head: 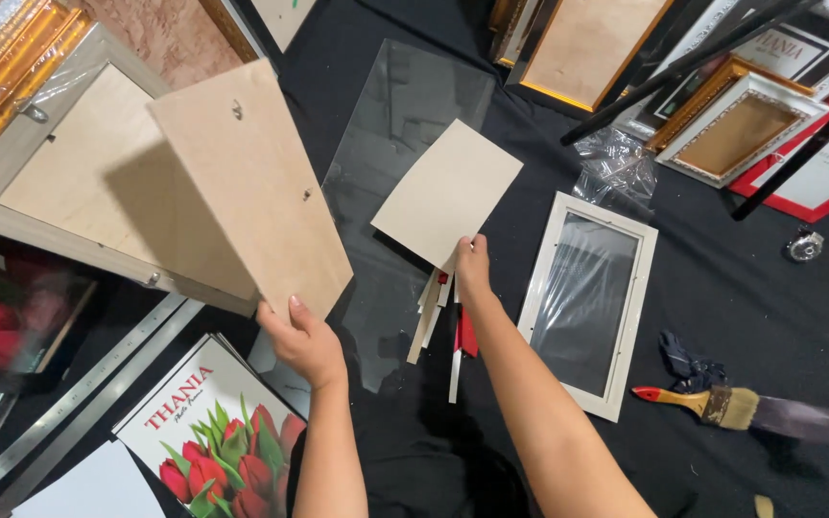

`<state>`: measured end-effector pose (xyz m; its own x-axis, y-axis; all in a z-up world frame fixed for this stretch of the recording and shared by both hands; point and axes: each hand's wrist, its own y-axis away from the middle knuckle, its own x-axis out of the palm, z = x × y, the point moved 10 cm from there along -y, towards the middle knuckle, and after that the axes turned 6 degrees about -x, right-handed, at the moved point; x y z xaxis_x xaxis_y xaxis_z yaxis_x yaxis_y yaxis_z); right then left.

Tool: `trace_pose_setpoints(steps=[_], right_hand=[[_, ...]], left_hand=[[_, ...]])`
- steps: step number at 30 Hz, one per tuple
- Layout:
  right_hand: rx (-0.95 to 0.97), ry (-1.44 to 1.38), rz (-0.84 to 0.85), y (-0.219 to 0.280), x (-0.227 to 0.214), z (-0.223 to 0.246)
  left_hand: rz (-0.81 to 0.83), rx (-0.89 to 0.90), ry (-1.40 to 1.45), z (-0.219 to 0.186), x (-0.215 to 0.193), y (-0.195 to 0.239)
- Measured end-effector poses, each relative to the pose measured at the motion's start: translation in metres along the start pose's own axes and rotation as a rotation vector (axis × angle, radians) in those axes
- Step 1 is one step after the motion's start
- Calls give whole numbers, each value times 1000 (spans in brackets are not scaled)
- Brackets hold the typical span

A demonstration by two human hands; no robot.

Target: Assembling a picture frame by cleaning the glass, inserting the backing, and trimming the edges for a proper fit.

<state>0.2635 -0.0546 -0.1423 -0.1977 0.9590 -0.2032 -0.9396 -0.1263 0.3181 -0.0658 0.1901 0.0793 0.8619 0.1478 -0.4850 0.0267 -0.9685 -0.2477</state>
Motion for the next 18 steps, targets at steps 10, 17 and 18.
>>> trace_pose_setpoints(steps=[10,17,18], right_hand=[[-200,504,316,103,59,29],[-47,479,206,125,50,50],[-32,488,203,126,50,51]], left_hand=[[55,60,189,-20,-4,-13],[596,-397,-61,39,59,0],[635,-478,-80,50,66,5]])
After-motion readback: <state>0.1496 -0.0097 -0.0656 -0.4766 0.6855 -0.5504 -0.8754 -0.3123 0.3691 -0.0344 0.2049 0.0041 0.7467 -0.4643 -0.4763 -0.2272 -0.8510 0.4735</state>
